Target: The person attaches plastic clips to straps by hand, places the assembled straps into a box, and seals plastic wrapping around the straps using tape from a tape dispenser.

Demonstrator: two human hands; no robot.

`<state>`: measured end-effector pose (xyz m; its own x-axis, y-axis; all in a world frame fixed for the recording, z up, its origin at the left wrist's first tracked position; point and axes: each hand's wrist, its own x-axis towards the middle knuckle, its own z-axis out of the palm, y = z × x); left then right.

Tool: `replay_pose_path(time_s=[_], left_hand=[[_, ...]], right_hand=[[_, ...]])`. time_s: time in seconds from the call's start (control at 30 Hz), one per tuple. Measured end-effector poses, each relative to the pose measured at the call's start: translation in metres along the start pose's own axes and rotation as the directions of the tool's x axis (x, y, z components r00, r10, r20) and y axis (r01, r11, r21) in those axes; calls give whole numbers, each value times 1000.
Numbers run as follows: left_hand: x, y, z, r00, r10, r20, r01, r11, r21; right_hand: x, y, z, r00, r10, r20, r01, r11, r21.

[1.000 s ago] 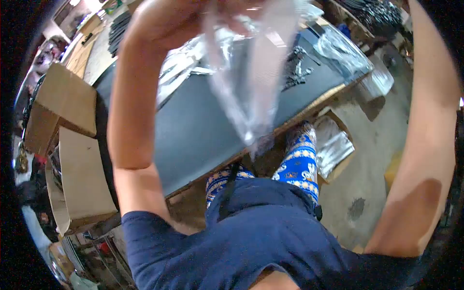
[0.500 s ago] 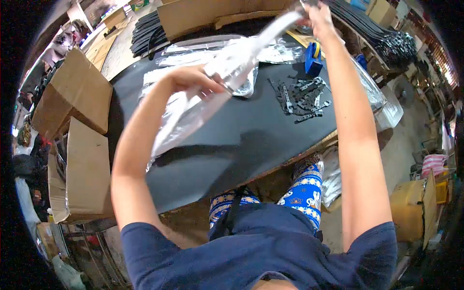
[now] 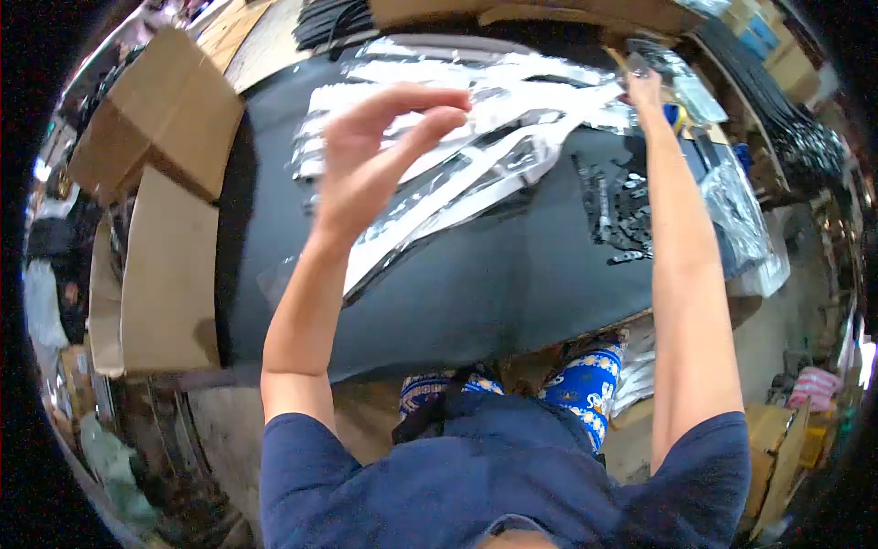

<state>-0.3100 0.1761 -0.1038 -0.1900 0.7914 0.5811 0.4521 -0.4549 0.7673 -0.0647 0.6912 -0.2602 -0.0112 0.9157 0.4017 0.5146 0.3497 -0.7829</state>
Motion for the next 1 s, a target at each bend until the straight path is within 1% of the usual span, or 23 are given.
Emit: replay_pose_path(time_s=[0.03, 0.07, 0.1, 0.17, 0.2, 0.23, 0.3, 0.33, 0.37, 0.43, 0.47, 0.5, 0.57, 0.63, 0.7, 0.73, 0.8, 0.83, 0.87, 0.9, 0.93, 0.97, 1.0], left_hand=[[-8, 25, -19, 926, 363, -107, -367, 930, -26], [-28, 45, -36, 800, 521, -299, -484, 854, 193], [-48, 70, -50, 811, 502, -301, -453, 864, 222], [-83, 124, -72, 567, 670, -478, -760, 650, 10], [-90, 139, -82, 421, 702, -575, -880, 469, -71], [-94, 148, -88, 421, 707, -569, -876, 479, -52], [-95, 161, -100, 349, 787, -508, -845, 498, 192], [-96, 167, -104, 320, 824, -468, -813, 493, 312], [-99, 172, -110, 300, 854, -425, -767, 481, 425], [-108, 176, -123, 276, 906, -322, -651, 422, 630], [-128, 176, -129, 314, 844, -434, -631, 527, 569], [-132, 177, -127, 319, 840, -438, -620, 535, 574], [-134, 175, -113, 406, 832, -379, -511, 550, 661], [-138, 174, -104, 450, 819, -356, -445, 551, 706], [-148, 168, -95, 405, 707, -580, -652, 668, 358], [-154, 164, -91, 403, 621, -672, -737, 656, 164], [-163, 155, -84, 452, 415, -790, -841, 493, -223], [-162, 149, -82, 451, 413, -791, -844, 484, -229], [-158, 138, -82, 734, 309, -605, -425, 904, -54], [-153, 123, -81, 888, 24, -459, 102, 963, 250], [-150, 97, -80, 911, -57, -409, 199, 928, 315], [-158, 70, -88, 888, -301, -348, 414, 852, 319], [-172, 37, -91, 839, -441, -318, 529, 798, 288]], right_hand=[[-7, -6, -1, 996, 68, 55, -63, 994, -90], [-27, -23, -12, 982, 114, 148, -124, 990, 64], [-45, -36, -16, 959, 147, 244, -200, 957, 211], [-30, -2, -3, 949, 206, 240, -248, 956, 158], [-25, 8, 2, 929, 273, 249, -332, 912, 241], [-28, 13, 7, 904, 338, 263, -412, 854, 319], [-46, -2, 5, 857, 449, 251, -513, 791, 334], [-54, -10, -1, 863, 461, 208, -496, 853, 165], [-31, 33, 11, 966, 246, 75, -245, 969, -23], [-54, 5, 4, 999, 38, -29, -45, 948, -314], [-57, -2, 7, 963, -263, -53, 247, 947, -203], [-67, -19, 7, 963, -265, -38, 252, 946, -204], [-119, -90, 4, 843, -493, 216, 526, 840, -133], [-201, -178, -1, 716, -437, 544, 402, 896, 190], [-267, -224, 3, 425, -585, 691, 479, 793, 378], [-298, -243, 3, 322, -628, 709, 517, 743, 424], [-337, -263, 14, 152, -703, 695, 561, 640, 524], [-351, -264, 22, 93, -735, 671, 575, 590, 567], [-359, -266, 33, 74, -746, 662, 565, 578, 589], [-367, -265, 45, 60, -753, 655, 556, 571, 604], [-382, -260, 54, 60, -780, 623, 574, 538, 618], [-394, -258, 64, 61, -803, 592, 596, 506, 624], [-405, -263, 68, 70, -800, 596, 599, 512, 616]])
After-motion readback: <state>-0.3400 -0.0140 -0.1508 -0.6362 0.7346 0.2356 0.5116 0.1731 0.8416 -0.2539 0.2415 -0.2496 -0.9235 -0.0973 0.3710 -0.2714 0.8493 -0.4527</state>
